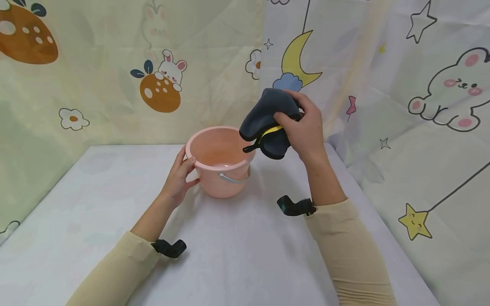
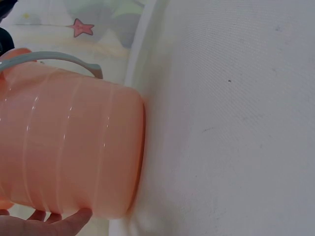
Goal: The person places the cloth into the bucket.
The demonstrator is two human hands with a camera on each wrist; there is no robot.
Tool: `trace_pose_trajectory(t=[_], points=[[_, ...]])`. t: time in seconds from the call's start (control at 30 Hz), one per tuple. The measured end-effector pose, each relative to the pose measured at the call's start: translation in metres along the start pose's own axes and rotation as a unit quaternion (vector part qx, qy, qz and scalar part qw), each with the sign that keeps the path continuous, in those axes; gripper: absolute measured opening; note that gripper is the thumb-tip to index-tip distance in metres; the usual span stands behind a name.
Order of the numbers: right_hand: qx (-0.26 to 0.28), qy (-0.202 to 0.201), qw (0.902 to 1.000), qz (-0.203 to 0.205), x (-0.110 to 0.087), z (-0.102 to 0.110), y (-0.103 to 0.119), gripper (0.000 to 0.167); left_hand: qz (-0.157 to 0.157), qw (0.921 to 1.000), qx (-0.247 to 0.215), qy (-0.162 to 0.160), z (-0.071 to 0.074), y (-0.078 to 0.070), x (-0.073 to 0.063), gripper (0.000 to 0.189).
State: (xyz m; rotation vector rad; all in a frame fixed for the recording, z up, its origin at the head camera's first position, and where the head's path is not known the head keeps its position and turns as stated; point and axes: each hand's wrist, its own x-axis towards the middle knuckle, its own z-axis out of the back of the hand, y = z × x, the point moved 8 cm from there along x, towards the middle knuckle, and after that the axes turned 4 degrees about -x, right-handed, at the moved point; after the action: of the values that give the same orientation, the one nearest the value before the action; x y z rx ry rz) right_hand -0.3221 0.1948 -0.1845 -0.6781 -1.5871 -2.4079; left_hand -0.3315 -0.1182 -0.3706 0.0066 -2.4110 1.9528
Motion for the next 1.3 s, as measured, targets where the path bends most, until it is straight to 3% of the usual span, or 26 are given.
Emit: trace_pose_trajectory(t=[0.33,0.63,1.3], points=[[0.033,0.027,0.9986,0.03,-0.001,-0.017,0.017,0.048,-0.001,1.0,-0.005,-0.003,0.0,0.001,0.001,0.07],[0.048,0.083,0.9941,0.05,0.001,-0.043,0.02,0.05,0.0,1.0,0.005,-0.003,-0.001,0.0,0.001,0.069],[-0.017,0.198,0.9801,0.005,0.006,-0.109,-0.006,0.051,0.004,1.0,0.003,-0.002,-0.001,0.002,0.0,0.069]])
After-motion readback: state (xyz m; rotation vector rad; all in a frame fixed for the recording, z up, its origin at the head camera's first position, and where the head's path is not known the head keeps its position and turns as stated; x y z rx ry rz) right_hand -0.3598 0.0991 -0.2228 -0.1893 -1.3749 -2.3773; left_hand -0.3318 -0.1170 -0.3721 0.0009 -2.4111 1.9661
